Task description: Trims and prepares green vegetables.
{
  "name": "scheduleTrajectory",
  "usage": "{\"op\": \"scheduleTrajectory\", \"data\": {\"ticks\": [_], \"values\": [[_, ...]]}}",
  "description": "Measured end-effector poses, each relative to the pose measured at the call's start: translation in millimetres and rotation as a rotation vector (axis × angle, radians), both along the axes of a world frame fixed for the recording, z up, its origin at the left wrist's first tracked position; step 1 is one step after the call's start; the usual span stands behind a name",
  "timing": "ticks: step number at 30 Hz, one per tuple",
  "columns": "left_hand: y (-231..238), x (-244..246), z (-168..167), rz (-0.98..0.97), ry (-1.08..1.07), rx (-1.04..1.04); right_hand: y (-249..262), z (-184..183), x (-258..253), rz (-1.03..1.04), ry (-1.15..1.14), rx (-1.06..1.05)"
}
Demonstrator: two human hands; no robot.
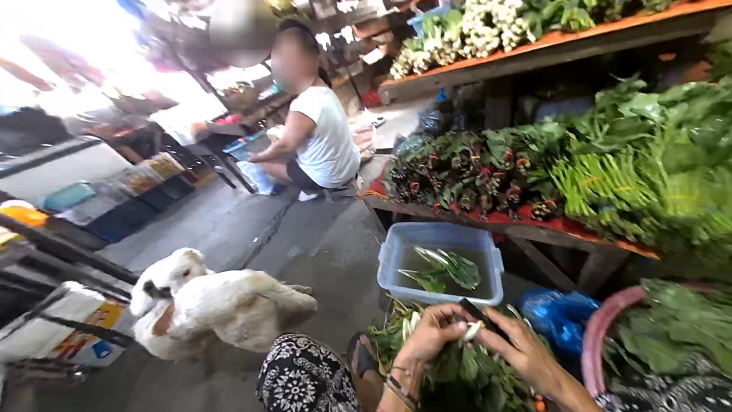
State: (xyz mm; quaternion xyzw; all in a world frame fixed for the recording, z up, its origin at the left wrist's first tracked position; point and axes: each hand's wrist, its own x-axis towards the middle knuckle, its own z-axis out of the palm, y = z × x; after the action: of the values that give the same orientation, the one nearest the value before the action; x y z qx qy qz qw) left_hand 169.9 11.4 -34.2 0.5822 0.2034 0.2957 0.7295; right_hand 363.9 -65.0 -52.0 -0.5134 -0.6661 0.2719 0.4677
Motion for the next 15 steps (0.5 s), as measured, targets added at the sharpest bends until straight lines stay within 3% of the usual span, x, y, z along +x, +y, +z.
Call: {"op": "scheduleTrajectory", "data": {"ticks": [6,15], "values": [[-1,3,-8,0.025,-0.102,-0.01,0,-8,-6,-0.058,0.029,-0.028],[-13,10,-2,0.087,-0.077,-0.035,-3,-9,-5,-0.11,0.086,-0.084]]}}
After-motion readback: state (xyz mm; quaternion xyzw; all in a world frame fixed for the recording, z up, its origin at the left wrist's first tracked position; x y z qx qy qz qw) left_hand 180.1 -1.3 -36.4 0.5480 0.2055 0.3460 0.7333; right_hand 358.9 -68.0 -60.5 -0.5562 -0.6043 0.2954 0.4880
